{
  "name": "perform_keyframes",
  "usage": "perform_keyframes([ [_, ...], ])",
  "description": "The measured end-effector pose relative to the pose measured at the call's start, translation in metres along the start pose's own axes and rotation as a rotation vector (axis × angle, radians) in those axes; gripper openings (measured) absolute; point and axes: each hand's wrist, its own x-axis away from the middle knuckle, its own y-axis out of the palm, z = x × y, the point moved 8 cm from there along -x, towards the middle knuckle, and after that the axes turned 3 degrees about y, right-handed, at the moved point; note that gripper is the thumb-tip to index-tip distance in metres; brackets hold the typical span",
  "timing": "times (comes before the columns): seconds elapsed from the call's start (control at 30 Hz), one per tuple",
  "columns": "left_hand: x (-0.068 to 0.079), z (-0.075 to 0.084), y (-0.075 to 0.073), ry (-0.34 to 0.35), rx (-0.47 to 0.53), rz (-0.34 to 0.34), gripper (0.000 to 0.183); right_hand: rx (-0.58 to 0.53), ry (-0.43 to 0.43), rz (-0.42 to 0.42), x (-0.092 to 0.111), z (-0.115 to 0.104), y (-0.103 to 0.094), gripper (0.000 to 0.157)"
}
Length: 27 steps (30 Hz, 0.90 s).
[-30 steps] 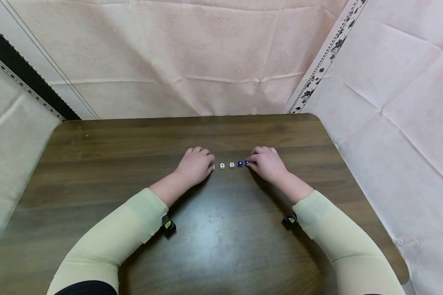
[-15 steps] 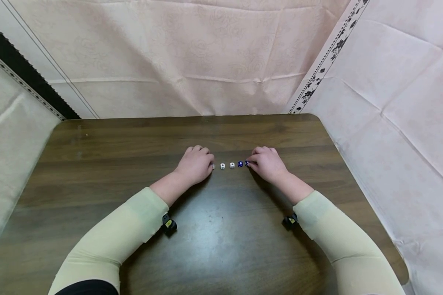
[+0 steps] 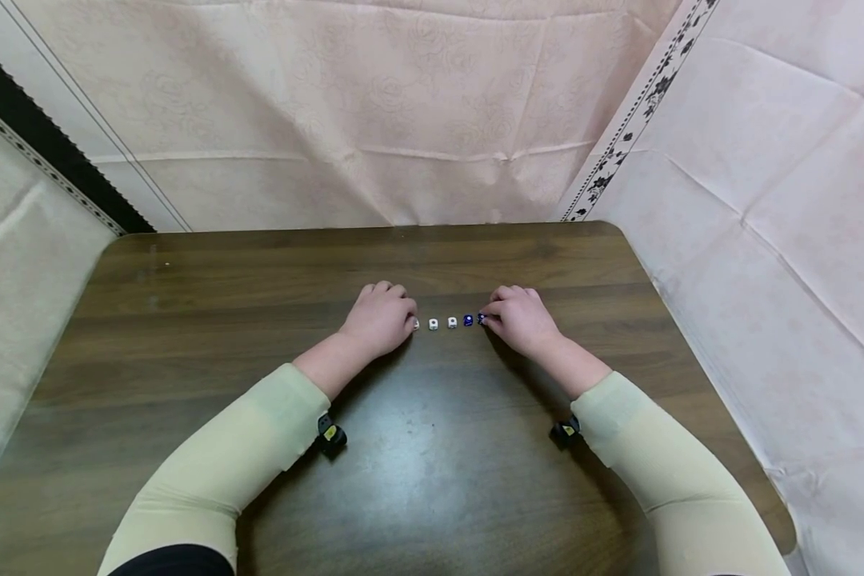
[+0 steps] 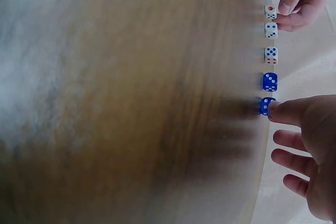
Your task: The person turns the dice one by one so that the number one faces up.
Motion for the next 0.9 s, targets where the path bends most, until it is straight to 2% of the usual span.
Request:
perform_keyframes([
  [0.27, 0.002, -0.0004, -0.0002, -0.001, 0.037, -0.001, 0.017, 0.001, 0.002, -0.003, 0.0006, -0.0004, -0.0012, 0.015],
  [0.5, 0.0031, 0.0008, 0.0042, 0.013, 0.014, -0.004, 0.014, -0.003, 0.001, -0.003, 0.001, -0.0007, 0.0004, 0.015],
  [0.9, 0.0037, 0.0035, 0.0023, 0.036, -0.003, 0.005, 0.011, -0.005, -0.001, 0.008, 0.0016, -0.001, -0.0002, 0.015],
])
